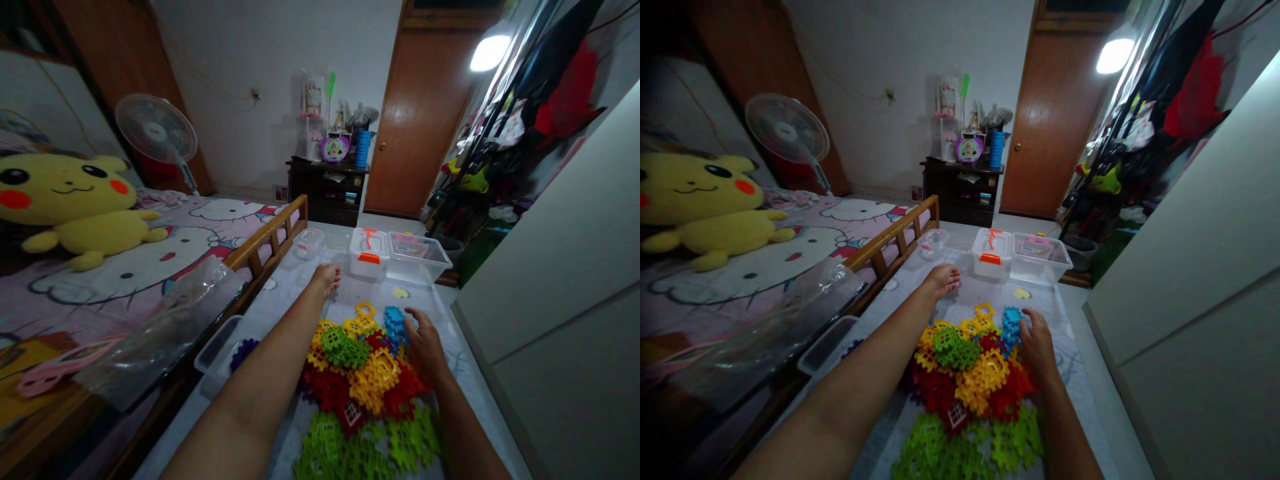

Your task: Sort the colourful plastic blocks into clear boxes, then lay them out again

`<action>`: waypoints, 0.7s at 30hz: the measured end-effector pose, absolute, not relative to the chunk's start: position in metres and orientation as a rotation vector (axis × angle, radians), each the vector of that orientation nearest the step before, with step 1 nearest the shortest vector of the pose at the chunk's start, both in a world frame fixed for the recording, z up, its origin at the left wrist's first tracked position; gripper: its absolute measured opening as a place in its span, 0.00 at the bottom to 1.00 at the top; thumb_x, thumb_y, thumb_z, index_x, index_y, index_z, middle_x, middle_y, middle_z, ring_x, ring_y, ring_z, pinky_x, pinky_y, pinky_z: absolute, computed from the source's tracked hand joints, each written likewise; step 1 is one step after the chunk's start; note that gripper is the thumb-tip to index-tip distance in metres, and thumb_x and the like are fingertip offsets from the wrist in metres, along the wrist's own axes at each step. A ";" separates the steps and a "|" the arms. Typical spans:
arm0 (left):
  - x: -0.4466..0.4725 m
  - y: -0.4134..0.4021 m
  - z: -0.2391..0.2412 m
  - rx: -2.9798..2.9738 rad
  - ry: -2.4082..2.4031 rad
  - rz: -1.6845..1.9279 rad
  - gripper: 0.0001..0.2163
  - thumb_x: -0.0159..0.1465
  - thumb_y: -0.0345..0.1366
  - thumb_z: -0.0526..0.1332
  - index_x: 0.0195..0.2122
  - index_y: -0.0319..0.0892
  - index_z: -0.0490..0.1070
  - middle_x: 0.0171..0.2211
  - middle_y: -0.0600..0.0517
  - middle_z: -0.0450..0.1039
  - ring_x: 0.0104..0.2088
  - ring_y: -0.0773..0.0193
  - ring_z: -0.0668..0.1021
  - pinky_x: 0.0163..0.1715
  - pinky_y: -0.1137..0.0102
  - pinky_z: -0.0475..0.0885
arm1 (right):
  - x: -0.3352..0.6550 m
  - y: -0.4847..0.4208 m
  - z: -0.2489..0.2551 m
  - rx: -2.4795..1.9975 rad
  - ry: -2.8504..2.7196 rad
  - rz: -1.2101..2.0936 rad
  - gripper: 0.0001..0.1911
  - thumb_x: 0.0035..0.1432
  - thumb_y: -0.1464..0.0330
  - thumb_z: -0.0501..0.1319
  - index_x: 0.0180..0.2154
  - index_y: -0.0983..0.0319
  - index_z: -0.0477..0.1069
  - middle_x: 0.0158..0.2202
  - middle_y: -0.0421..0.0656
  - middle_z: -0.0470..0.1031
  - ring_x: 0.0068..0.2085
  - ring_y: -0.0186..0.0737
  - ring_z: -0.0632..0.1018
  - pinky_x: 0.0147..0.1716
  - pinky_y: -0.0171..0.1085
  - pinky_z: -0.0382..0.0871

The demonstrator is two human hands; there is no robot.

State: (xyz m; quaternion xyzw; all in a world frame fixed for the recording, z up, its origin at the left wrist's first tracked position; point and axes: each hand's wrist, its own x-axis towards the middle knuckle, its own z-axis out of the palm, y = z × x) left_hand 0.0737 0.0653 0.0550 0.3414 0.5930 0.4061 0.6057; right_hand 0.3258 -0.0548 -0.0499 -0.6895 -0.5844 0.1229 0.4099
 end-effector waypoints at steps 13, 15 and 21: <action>-0.055 -0.112 0.081 2.399 1.988 0.202 0.09 0.64 0.33 0.57 0.45 0.38 0.71 0.45 0.41 0.75 0.49 0.48 0.75 0.50 0.57 0.67 | 0.301 -0.071 0.000 -1.595 -1.430 0.318 0.23 0.54 0.56 0.56 0.44 0.63 0.76 0.47 0.54 0.79 0.48 0.52 0.78 0.52 0.53 0.70; -0.057 -0.128 0.073 2.433 2.141 0.141 0.11 0.63 0.35 0.60 0.45 0.37 0.70 0.45 0.40 0.74 0.48 0.46 0.75 0.47 0.57 0.69 | 0.293 -0.078 0.003 -1.575 -1.442 0.348 0.22 0.55 0.56 0.56 0.44 0.63 0.76 0.47 0.53 0.78 0.48 0.52 0.78 0.51 0.53 0.70; -0.062 -0.142 0.049 2.373 2.298 0.072 0.07 0.64 0.32 0.58 0.43 0.38 0.69 0.42 0.41 0.74 0.44 0.47 0.77 0.41 0.58 0.69 | 0.272 -0.099 0.005 -1.530 -1.488 0.450 0.21 0.56 0.58 0.55 0.44 0.62 0.76 0.47 0.52 0.78 0.48 0.51 0.78 0.51 0.52 0.70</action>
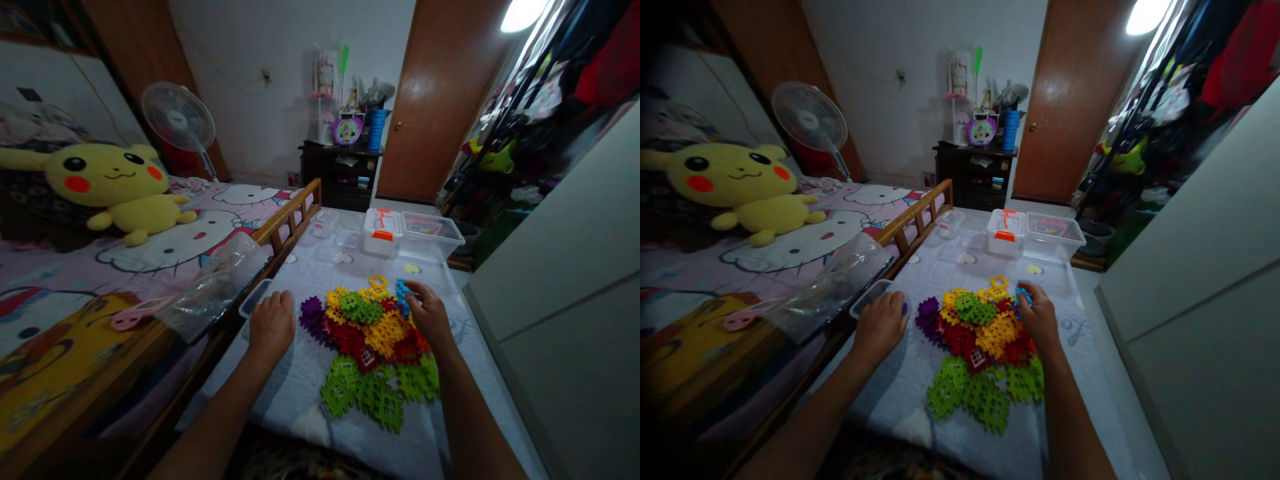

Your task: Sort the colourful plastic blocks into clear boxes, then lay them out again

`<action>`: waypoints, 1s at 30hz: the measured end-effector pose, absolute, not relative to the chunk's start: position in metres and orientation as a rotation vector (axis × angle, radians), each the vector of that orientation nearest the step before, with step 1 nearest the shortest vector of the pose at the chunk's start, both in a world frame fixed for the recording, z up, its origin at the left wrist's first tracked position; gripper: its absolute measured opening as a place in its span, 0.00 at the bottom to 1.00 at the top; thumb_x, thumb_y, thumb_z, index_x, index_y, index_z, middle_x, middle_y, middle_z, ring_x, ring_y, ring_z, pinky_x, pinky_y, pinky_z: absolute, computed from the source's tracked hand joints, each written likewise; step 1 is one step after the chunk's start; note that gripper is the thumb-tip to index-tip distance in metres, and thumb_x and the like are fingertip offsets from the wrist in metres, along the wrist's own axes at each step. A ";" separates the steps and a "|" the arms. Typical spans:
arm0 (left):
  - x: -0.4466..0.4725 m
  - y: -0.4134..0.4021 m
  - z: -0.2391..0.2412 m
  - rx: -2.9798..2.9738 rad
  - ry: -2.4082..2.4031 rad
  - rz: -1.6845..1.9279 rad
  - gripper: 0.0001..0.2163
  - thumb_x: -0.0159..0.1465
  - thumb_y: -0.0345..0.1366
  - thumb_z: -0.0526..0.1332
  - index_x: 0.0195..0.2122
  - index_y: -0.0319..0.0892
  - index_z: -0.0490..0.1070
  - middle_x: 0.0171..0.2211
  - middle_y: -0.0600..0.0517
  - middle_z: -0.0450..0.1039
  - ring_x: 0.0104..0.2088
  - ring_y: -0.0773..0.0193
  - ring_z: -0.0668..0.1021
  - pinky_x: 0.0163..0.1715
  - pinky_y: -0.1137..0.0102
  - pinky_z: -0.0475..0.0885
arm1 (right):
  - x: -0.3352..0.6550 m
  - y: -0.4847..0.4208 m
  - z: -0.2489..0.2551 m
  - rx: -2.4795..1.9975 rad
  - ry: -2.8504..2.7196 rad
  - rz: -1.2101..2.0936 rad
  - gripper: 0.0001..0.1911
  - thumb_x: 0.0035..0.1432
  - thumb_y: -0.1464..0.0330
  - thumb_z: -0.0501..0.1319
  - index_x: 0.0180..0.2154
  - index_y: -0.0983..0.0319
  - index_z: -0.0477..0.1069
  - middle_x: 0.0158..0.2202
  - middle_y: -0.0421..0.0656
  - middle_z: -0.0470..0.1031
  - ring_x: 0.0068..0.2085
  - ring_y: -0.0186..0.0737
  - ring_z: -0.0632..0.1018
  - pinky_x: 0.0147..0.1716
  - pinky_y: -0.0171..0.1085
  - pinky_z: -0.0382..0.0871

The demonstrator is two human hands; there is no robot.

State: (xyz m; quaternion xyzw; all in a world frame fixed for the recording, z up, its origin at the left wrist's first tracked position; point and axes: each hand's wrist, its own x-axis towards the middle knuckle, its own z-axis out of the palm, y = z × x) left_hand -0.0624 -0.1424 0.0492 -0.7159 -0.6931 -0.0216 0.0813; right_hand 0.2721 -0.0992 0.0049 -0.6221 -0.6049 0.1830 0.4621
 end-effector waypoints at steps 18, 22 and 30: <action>0.026 -0.153 0.127 -3.015 -1.365 -0.785 0.06 0.64 0.31 0.59 0.42 0.43 0.67 0.38 0.49 0.75 0.40 0.57 0.77 0.42 0.63 0.70 | 0.208 -0.144 0.040 -0.780 -1.145 1.371 0.62 0.41 0.51 0.75 0.69 0.47 0.42 0.70 0.50 0.54 0.65 0.54 0.66 0.62 0.56 0.62; 0.051 -0.149 0.111 -3.116 -1.198 -1.087 0.11 0.65 0.33 0.58 0.49 0.43 0.67 0.46 0.46 0.74 0.48 0.55 0.75 0.50 0.59 0.70 | 0.230 -0.150 0.031 -0.917 -1.135 1.217 0.59 0.44 0.44 0.69 0.69 0.50 0.41 0.64 0.52 0.63 0.57 0.57 0.75 0.54 0.54 0.70; 0.059 -0.151 0.026 -2.861 -1.325 -1.176 0.14 0.68 0.36 0.54 0.54 0.41 0.66 0.54 0.41 0.70 0.58 0.52 0.70 0.62 0.52 0.59 | 0.298 -0.154 0.020 -1.294 -1.045 0.919 0.46 0.43 0.49 0.71 0.60 0.58 0.59 0.60 0.55 0.67 0.54 0.57 0.76 0.51 0.51 0.73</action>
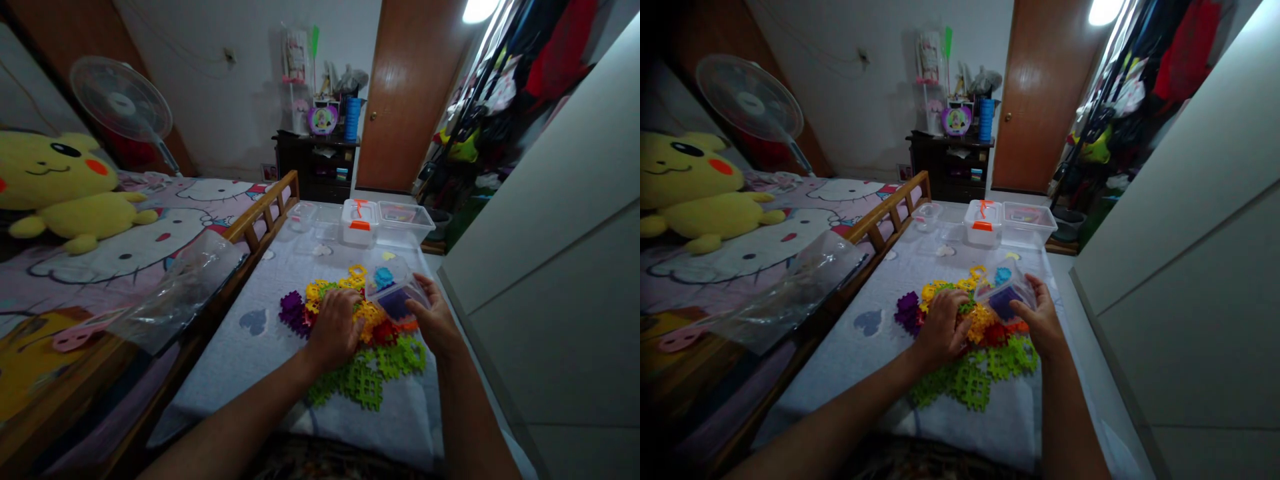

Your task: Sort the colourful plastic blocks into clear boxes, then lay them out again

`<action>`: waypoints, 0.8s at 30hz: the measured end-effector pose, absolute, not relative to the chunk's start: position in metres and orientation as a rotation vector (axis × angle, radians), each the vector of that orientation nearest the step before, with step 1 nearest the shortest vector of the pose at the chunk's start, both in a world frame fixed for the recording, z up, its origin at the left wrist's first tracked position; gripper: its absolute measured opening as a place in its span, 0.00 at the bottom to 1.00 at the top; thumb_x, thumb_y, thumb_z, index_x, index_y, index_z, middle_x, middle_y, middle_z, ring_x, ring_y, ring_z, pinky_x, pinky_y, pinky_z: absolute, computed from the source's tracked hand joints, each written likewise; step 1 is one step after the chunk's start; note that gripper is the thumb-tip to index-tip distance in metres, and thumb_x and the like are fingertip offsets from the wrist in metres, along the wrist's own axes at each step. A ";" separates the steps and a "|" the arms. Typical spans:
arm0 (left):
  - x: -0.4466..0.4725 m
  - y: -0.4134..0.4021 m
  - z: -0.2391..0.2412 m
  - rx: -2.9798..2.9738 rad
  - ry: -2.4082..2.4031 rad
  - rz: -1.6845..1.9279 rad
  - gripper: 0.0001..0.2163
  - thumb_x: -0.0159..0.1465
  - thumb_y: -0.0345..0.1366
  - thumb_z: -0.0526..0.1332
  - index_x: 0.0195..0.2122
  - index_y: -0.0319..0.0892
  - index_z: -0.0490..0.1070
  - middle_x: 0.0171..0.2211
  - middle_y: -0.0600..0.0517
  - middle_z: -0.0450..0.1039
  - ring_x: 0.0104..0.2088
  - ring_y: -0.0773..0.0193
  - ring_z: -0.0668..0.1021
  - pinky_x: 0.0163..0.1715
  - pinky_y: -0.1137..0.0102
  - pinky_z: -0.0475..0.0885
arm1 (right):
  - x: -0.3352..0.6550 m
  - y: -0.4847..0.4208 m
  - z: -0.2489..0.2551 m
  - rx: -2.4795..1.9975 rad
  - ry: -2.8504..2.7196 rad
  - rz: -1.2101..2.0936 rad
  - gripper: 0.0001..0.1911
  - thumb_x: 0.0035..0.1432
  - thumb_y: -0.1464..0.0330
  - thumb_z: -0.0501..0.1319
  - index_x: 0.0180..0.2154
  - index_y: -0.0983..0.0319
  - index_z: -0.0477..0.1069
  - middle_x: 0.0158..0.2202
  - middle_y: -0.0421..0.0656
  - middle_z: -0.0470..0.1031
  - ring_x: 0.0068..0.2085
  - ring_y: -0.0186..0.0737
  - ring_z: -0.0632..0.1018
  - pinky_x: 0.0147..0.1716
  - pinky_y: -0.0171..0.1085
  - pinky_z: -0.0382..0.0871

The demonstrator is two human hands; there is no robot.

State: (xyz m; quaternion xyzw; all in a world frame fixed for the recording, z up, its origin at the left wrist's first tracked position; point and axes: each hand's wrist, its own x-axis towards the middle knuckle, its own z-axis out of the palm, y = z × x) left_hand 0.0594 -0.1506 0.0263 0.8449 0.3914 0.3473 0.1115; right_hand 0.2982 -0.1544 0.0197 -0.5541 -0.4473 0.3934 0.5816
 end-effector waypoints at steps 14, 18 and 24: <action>0.028 -0.140 -0.002 2.811 1.130 0.497 0.23 0.67 0.51 0.58 0.60 0.51 0.68 0.63 0.48 0.67 0.66 0.48 0.62 0.67 0.43 0.42 | 0.299 -0.168 0.034 -1.526 -1.396 0.899 0.44 0.43 0.54 0.72 0.61 0.56 0.62 0.58 0.50 0.68 0.54 0.53 0.75 0.50 0.49 0.74; 0.015 -0.138 0.000 2.768 1.176 0.482 0.23 0.66 0.50 0.60 0.60 0.49 0.68 0.63 0.47 0.67 0.67 0.47 0.61 0.67 0.42 0.42 | 0.296 -0.167 0.039 -1.541 -1.561 0.766 0.42 0.44 0.56 0.72 0.60 0.55 0.63 0.60 0.50 0.65 0.57 0.53 0.72 0.56 0.52 0.69; 0.004 -0.135 0.000 2.719 1.301 0.519 0.21 0.65 0.47 0.61 0.57 0.47 0.71 0.63 0.46 0.68 0.67 0.48 0.61 0.67 0.42 0.43 | 0.296 -0.168 0.043 -1.555 -1.600 0.792 0.44 0.46 0.59 0.70 0.62 0.58 0.54 0.56 0.52 0.66 0.47 0.50 0.77 0.48 0.51 0.75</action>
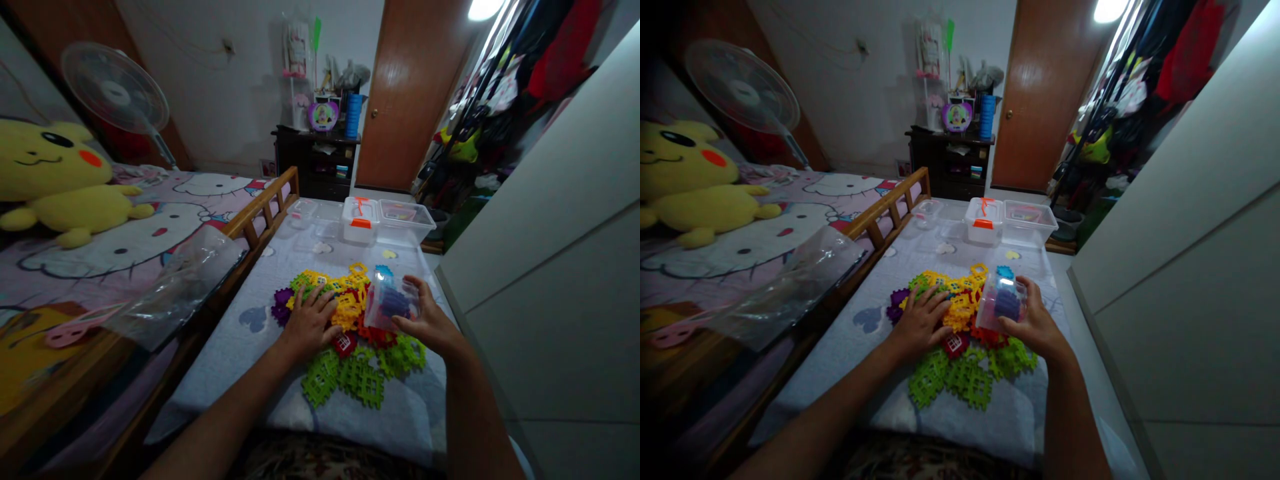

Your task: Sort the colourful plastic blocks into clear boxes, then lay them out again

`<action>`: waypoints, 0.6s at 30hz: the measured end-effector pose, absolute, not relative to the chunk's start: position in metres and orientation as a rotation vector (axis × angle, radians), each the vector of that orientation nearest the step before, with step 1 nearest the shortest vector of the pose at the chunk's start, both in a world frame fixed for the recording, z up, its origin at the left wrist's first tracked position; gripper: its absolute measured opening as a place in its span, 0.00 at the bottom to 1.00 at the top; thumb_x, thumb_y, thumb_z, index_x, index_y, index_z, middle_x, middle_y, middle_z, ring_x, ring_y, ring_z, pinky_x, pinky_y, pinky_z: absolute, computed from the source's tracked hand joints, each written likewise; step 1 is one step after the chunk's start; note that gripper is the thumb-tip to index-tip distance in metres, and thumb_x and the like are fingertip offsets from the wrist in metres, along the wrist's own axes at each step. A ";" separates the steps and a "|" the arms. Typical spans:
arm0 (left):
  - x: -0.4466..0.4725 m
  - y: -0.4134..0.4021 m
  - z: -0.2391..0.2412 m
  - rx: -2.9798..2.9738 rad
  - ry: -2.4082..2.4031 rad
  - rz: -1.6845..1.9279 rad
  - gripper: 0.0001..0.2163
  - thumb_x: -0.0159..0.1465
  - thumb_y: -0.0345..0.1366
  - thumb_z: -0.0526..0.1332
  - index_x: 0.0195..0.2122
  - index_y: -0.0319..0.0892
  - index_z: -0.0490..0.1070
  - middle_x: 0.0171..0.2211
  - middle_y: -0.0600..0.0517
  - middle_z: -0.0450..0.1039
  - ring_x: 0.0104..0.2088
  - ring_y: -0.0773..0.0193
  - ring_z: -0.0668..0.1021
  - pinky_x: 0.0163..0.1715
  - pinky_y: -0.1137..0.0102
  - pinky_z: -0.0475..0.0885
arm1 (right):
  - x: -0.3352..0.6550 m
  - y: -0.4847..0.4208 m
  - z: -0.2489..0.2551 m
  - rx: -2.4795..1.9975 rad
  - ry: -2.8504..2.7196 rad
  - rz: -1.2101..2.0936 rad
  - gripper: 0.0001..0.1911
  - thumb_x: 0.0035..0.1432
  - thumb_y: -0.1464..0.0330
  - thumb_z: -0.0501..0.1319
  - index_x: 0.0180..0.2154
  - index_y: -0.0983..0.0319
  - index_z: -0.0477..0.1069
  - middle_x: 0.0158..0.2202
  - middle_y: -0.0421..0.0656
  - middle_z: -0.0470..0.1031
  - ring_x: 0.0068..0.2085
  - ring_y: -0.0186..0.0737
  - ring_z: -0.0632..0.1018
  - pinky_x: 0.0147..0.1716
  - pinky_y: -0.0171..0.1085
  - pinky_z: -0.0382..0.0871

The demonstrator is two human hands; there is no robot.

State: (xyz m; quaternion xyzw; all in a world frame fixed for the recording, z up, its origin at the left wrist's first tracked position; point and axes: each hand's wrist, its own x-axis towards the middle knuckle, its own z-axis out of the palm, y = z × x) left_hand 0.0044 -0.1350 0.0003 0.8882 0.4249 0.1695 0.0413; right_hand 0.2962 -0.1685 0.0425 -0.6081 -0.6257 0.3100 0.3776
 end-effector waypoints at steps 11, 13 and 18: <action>0.013 -0.138 -0.008 2.604 1.669 0.589 0.18 0.67 0.38 0.57 0.57 0.44 0.71 0.63 0.44 0.67 0.67 0.45 0.62 0.67 0.41 0.46 | 0.272 -0.164 0.050 -1.499 -1.842 0.512 0.39 0.48 0.57 0.70 0.60 0.55 0.63 0.61 0.49 0.63 0.63 0.54 0.67 0.63 0.54 0.61; 0.016 -0.138 -0.009 2.557 1.718 0.610 0.20 0.68 0.35 0.54 0.60 0.43 0.69 0.64 0.43 0.66 0.66 0.45 0.62 0.67 0.40 0.47 | 0.260 -0.162 0.050 -1.493 -1.861 0.472 0.42 0.47 0.58 0.71 0.62 0.54 0.60 0.61 0.49 0.64 0.62 0.55 0.67 0.63 0.56 0.61; 0.016 -0.137 -0.013 2.527 1.673 0.628 0.24 0.67 0.28 0.50 0.63 0.44 0.66 0.65 0.45 0.65 0.67 0.47 0.62 0.66 0.42 0.49 | 0.244 -0.160 0.054 -1.430 -1.949 0.419 0.48 0.44 0.61 0.73 0.65 0.50 0.57 0.63 0.48 0.63 0.64 0.58 0.64 0.64 0.61 0.59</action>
